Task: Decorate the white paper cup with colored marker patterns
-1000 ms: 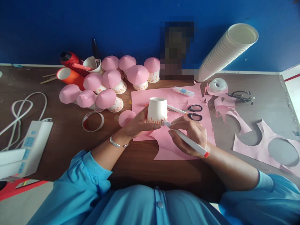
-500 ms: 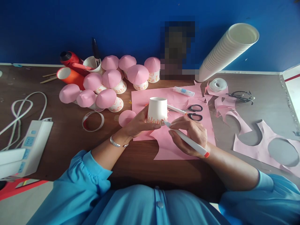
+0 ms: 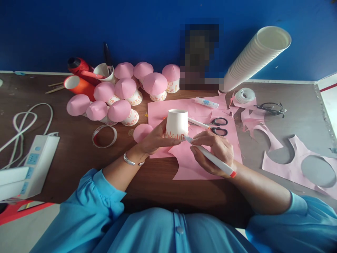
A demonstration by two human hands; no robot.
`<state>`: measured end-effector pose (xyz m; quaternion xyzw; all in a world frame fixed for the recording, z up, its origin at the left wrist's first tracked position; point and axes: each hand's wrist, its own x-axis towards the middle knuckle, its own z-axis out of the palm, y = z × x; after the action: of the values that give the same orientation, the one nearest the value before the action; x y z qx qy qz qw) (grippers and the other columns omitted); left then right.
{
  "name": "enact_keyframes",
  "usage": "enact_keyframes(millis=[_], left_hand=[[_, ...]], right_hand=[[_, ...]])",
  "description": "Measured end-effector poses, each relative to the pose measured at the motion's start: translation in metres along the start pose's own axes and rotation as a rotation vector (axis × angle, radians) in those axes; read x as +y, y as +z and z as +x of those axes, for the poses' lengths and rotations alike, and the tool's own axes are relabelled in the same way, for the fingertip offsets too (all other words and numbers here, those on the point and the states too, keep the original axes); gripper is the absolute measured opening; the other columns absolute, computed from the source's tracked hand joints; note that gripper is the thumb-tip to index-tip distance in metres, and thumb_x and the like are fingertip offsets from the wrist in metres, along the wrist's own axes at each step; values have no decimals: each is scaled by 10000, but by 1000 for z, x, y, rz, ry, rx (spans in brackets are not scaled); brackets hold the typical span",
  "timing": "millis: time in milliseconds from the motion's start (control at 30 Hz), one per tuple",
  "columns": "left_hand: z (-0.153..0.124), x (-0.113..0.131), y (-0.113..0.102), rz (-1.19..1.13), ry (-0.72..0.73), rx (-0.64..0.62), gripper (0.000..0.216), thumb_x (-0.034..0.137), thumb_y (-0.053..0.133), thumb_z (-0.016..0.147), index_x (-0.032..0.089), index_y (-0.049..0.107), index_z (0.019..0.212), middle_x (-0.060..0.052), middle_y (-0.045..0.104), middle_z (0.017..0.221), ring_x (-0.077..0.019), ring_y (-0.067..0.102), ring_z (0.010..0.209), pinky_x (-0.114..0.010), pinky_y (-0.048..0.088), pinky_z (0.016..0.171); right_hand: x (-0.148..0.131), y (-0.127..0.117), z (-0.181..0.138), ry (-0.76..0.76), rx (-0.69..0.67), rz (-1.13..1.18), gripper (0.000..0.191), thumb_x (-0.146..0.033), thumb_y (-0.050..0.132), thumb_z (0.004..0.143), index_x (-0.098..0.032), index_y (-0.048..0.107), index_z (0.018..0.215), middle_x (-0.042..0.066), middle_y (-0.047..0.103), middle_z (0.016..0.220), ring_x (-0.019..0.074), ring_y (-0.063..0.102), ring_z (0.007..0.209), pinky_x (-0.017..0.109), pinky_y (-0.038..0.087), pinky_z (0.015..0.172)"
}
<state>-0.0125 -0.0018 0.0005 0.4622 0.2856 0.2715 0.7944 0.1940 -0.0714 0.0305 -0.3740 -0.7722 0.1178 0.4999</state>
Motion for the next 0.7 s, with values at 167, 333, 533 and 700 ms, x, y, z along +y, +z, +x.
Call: enact_keyframes(millis=[167, 333, 533, 700], left_hand=[[1, 0, 0, -13, -3, -10, 685, 302, 915, 717, 273, 621, 1335, -62, 686, 1238, -252, 626, 1103, -431, 501, 971], [0, 3, 1, -2, -4, -9, 675, 303, 915, 719, 279, 626, 1328, -51, 685, 1251, -235, 625, 1099, -405, 502, 962], [0, 4, 3, -18, -2, -3, 677, 280, 912, 716, 260, 623, 1328, -57, 691, 1206, -246, 634, 1084, -414, 502, 956], [0, 2, 2, -24, 6, -9, 673, 269, 912, 720, 253, 623, 1328, -65, 691, 1180, -250, 632, 1086, -423, 495, 961]], right_hand=[[-1, 0, 0, 9, -2, -7, 198, -56, 639, 883, -201, 607, 1014, 7, 696, 746, 181, 714, 646, 290, 566, 537], [-1, 0, 0, 7, -3, -3, 197, -59, 642, 886, -203, 596, 1012, -1, 685, 724, 176, 705, 632, 280, 552, 531], [0, 1, 1, 5, -10, 2, 233, -56, 645, 873, -218, 606, 1036, -7, 687, 720, 179, 703, 627, 280, 546, 530], [-1, 1, 1, 7, -17, -5, 221, -63, 644, 879, -218, 603, 1032, -7, 687, 720, 181, 711, 638, 276, 542, 528]])
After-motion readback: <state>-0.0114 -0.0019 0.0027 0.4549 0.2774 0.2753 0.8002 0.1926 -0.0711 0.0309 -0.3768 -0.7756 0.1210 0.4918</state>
